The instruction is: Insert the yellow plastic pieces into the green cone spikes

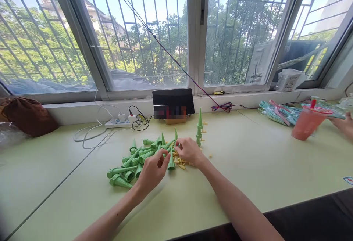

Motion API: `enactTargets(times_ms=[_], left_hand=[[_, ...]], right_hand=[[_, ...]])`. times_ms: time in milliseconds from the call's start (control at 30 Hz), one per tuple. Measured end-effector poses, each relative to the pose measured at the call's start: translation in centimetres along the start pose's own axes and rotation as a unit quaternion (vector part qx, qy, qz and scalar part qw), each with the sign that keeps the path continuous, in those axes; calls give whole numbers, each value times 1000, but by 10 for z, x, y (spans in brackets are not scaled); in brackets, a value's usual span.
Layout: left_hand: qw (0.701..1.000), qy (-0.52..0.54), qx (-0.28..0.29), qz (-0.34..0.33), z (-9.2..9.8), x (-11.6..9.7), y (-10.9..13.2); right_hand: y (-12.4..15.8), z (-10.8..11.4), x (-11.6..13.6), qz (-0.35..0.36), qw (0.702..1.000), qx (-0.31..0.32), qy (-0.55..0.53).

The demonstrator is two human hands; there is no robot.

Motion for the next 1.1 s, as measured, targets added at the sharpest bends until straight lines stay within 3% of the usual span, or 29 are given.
enactTargets(times_ms=[233, 600, 833, 1100], left_hand=[[998, -26, 33, -53, -12, -1, 6], [991, -97, 43, -83, -13, -1, 6], [991, -110, -5, -74, -5, 3, 4], [994, -96, -34, -26, 1, 11, 1]], right_hand=[[0, -8, -3, 17, 999, 14, 27], [0, -6, 1, 31, 999, -9, 6], [4, 14, 15, 36, 989, -107, -92], [10, 9, 31, 79, 984, -61, -146]])
Point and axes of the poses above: each hand's wrist, its own y-axis away from the middle knuckle, its own z-axis out of the back of the hand, x = y × z, the point moved 6 cm from there along -y, towards the middle knuckle, and after that the axes turned 8 degrees about -z, right-handed, at the moved point
